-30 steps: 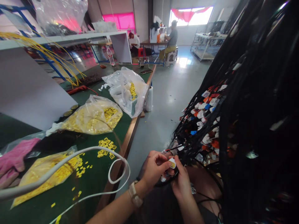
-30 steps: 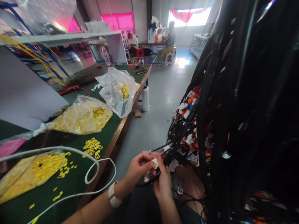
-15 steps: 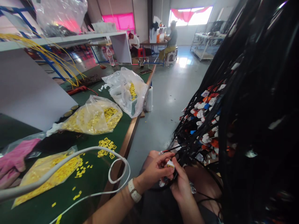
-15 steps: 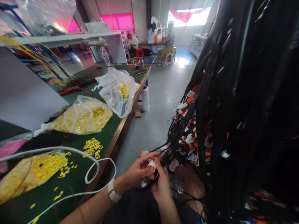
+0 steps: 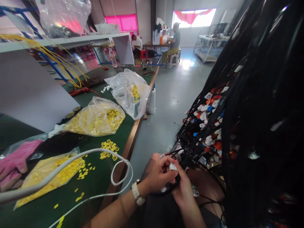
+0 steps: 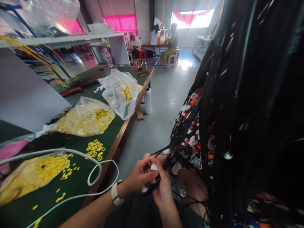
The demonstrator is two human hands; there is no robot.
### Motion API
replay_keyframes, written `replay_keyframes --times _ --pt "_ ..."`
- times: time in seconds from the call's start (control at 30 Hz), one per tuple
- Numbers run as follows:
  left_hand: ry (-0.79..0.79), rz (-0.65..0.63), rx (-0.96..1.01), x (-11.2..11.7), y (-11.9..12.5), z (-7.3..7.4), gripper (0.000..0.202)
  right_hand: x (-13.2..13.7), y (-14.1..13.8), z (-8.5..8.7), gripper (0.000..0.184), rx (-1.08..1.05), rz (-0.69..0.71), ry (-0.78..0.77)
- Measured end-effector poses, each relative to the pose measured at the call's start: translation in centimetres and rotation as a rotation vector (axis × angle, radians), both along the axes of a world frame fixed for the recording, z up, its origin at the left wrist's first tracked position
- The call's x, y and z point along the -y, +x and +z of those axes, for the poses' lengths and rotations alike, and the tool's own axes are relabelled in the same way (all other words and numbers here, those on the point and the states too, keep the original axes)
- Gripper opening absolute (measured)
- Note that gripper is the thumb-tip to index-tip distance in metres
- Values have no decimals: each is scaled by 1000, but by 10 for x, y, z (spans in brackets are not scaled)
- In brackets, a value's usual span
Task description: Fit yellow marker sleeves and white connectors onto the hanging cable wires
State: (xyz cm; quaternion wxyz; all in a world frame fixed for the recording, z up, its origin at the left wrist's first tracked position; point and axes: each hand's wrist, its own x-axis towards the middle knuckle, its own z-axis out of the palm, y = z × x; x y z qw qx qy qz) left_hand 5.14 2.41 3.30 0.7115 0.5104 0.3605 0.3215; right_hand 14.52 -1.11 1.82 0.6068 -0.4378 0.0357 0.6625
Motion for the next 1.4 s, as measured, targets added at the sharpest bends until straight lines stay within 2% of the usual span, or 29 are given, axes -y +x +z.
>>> replay_keyframes --times 0.23,0.4,0.5,0.83,0.97,1.2,1.4 --pt "-9 4 22 2 2 -4 28 2 1 -3 37 -28 -7 19" --pt "-28 -55 91 0 1 -7 34 2 4 -9 33 -14 -23 42" --pt "-38 -46 113 0 1 -9 38 2 4 -9 33 0 -33 43" --pt "167 11 -100 -2 -1 -14 37 -1 1 -5 38 15 -37 0" --pt "147 6 -101 -2 0 -11 36 -1 0 -4 37 35 -45 0" --pt "31 -53 43 -1 1 -11 37 0 1 -6 36 26 -55 21" --pt "100 13 -101 -2 1 -12 33 0 -4 -4 33 44 -54 49"
